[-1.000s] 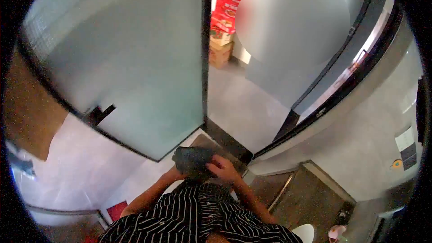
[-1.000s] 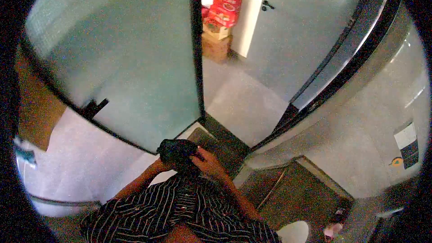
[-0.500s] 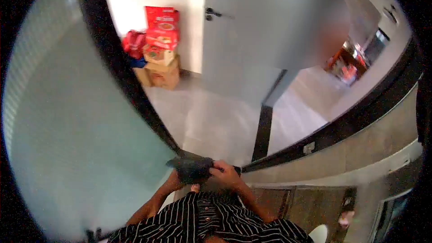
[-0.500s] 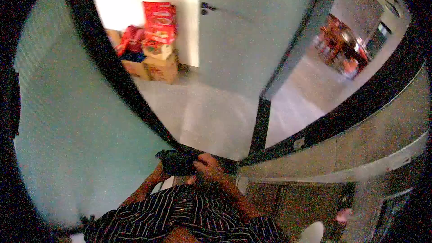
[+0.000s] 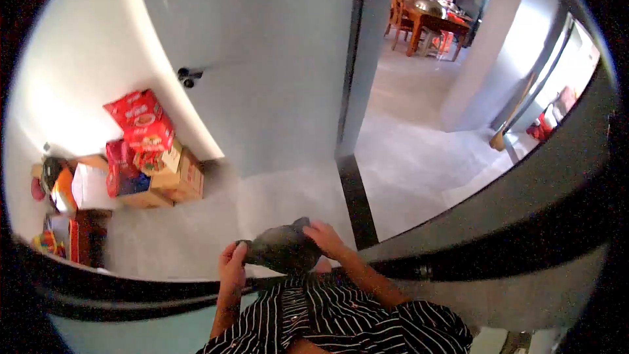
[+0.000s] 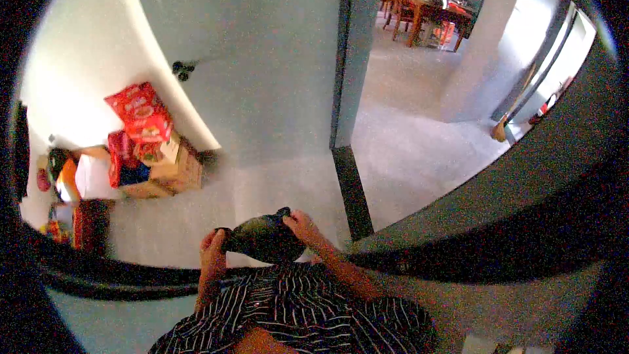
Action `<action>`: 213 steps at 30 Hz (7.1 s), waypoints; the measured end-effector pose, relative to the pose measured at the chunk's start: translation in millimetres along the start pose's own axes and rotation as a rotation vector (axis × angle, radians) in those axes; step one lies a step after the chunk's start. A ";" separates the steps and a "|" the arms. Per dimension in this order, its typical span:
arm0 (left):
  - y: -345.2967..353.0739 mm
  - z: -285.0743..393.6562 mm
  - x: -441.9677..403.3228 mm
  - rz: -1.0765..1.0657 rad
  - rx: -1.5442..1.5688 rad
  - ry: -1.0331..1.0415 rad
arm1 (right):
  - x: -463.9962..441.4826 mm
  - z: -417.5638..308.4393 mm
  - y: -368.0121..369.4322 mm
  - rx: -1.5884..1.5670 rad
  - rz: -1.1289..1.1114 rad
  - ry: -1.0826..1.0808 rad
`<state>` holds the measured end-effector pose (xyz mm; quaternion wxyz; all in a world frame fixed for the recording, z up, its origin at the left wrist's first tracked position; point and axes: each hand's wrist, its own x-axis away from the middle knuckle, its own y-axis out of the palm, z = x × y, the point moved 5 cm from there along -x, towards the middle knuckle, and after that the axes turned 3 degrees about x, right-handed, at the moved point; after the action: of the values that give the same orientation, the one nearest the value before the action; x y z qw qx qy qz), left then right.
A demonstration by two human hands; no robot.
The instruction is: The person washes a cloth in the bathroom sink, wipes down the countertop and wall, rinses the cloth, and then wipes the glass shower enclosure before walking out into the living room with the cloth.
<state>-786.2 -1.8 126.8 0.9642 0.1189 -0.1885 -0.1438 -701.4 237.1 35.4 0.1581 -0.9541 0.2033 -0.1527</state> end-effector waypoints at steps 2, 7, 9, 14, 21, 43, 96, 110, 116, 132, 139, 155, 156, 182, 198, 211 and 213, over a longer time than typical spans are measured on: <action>13.3 10.5 -35.2 0.013 0.126 0.070 | -39.0 14.9 -13.4 0.000 0.069 -0.035; 94.7 33.7 -101.2 -0.235 -0.044 0.163 | -84.8 17.2 -51.6 -1.004 0.007 0.139; 127.0 43.2 -134.0 -0.307 -0.176 0.190 | -127.9 83.9 -39.9 -1.350 -0.051 0.195; 217.2 61.7 -218.9 -0.570 -0.146 0.167 | -112.4 84.6 -155.3 -0.356 0.123 -0.032; 357.4 77.7 -295.4 -0.950 -0.353 0.227 | -123.0 209.7 -254.3 0.066 0.959 0.007; 537.7 186.4 -245.4 -1.616 -0.610 0.122 | -167.6 -296.7 -385.6 -0.502 0.347 -0.331; 697.3 130.5 -736.6 -0.310 -1.300 -0.116 | -903.7 -128.8 -701.4 0.138 -0.238 0.053; 784.5 291.0 -1030.2 -0.309 -1.039 0.644 | -1119.7 -275.7 -630.1 -0.126 -0.558 0.027; 788.6 295.8 -1125.0 -0.312 -0.943 0.417 | -1221.9 -332.9 -633.6 0.009 -0.701 -0.167; 863.2 429.3 -1295.3 0.046 -0.638 0.473 | -1465.0 -414.6 -619.6 0.121 -0.887 -0.507; 816.0 446.3 -1385.1 0.113 -0.631 0.495 | -1575.3 -458.0 -626.3 -0.427 -0.585 -0.234; 745.3 485.9 -1620.2 -0.116 -0.694 0.517 | -1716.0 -575.0 -508.0 -0.619 -0.650 0.025; 742.3 487.0 -1632.3 -0.075 -0.654 0.413 | -1726.4 -577.3 -513.4 -0.596 -0.630 0.013; 951.9 623.2 -1626.5 -0.591 -0.653 0.733 | -1809.1 -517.9 -766.4 -0.684 0.245 -0.480; 949.2 502.4 -1687.2 -0.481 -0.573 0.269 | -1846.0 -452.0 -726.2 0.169 0.352 -0.837; 1046.7 448.7 -1848.4 0.332 -0.643 0.400 | -2082.0 -459.7 -785.2 0.495 0.175 -0.660; 1066.2 445.6 -1854.5 0.263 -0.660 0.330 | -2099.1 -461.7 -792.3 0.494 0.122 -0.653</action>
<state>-2361.6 1509.5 219.8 0.9782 -0.2012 0.0119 -0.0509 -2424.2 1729.3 264.1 0.4474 -0.8720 0.1559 0.1234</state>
